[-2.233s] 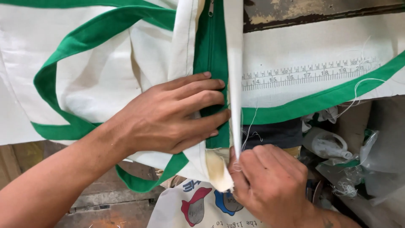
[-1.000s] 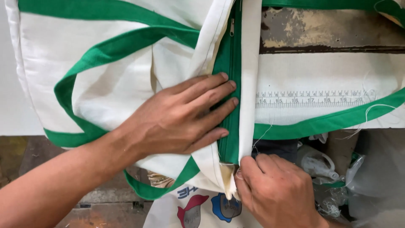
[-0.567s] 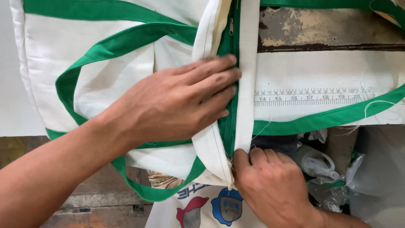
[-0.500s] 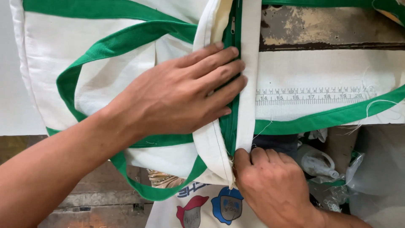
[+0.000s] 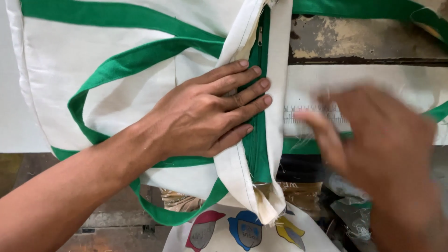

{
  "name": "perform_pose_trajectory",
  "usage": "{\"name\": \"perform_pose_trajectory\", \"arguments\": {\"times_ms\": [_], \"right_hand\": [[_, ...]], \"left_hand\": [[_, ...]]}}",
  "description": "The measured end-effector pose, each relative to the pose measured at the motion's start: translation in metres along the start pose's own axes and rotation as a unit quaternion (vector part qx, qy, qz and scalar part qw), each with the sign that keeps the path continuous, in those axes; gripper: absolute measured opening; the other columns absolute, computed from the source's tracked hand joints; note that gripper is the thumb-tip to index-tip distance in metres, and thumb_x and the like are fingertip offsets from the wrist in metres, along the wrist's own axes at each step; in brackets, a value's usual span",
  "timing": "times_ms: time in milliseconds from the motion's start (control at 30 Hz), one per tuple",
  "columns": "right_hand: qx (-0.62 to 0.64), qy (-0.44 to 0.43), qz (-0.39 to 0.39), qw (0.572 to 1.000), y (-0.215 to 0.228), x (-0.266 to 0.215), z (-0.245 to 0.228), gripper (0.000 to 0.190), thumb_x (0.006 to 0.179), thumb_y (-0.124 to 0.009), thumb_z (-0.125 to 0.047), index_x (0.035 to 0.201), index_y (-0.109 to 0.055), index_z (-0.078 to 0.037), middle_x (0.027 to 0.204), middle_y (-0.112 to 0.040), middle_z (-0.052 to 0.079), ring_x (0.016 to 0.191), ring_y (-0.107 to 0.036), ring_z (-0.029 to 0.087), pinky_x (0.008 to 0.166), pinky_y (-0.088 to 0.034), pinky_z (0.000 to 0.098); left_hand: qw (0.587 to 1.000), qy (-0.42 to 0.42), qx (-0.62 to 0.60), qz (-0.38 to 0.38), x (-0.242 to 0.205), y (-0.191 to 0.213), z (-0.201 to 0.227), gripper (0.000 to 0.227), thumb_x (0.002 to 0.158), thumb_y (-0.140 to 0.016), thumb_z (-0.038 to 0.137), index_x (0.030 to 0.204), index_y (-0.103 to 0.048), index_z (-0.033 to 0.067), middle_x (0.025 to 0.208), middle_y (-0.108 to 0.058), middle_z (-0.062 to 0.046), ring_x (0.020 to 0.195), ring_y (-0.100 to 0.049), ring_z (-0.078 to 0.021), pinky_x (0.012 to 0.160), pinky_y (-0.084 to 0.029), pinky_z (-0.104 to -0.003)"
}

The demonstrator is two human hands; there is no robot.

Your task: Sewing green straps and a zipper onto a white canvas tote bag using an industrial sewing machine.

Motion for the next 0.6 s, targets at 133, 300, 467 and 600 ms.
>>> {"name": "perform_pose_trajectory", "arguments": {"times_ms": [133,300,467,600], "right_hand": [[0.112,0.518,0.451,0.718,-0.008,0.06,-0.001,0.074,0.102,-0.089,-0.044,0.156,-0.066,0.002,0.164,-0.061,0.024,0.156,-0.054,0.045,0.134,-0.041,0.0612],[0.101,0.513,0.433,0.734,-0.017,0.07,-0.005,0.085,0.103,-0.082,-0.057,0.165,-0.058,-0.005,0.173,-0.05,0.015,0.165,-0.039,0.037,0.141,-0.025,0.0633],[0.106,0.51,0.419,0.743,-0.017,0.071,-0.004,0.088,0.104,-0.079,-0.059,0.169,-0.05,-0.008,0.176,-0.045,0.012,0.168,-0.03,0.036,0.142,-0.023,0.0635],[0.104,0.506,0.415,0.749,-0.017,0.07,-0.004,0.087,0.103,-0.078,-0.06,0.169,-0.05,-0.01,0.176,-0.046,0.012,0.168,-0.032,0.038,0.141,-0.024,0.0666]], "left_hand": [[1.0,-0.011,-0.002,0.014,0.001,0.001,-0.002,0.05,0.118,-0.053,0.033,0.154,-0.067,0.0008,0.158,-0.066,-0.023,0.149,-0.058,-0.04,0.132,-0.038,-0.052],[1.0,0.0,-0.009,0.005,0.0,0.003,0.0,0.052,0.117,-0.053,0.035,0.155,-0.066,0.002,0.159,-0.064,-0.024,0.151,-0.056,-0.0389,0.132,-0.037,-0.05],[1.0,-0.003,-0.004,-0.01,0.003,0.006,0.0,0.054,0.116,-0.05,0.036,0.154,-0.066,0.0008,0.153,-0.069,-0.023,0.148,-0.06,-0.037,0.129,-0.04,-0.049],[0.998,-0.017,-0.024,-0.052,0.017,0.014,-0.011,0.054,0.114,-0.051,0.039,0.144,-0.072,-0.0001,0.147,-0.072,-0.021,0.144,-0.063,-0.0381,0.127,-0.041,-0.047]]}}
Point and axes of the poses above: each hand's wrist, its own x-axis towards the middle knuckle, its own y-axis out of the back of the hand, z = x × y, the point moved 2 cm from there along x, towards the middle knuckle
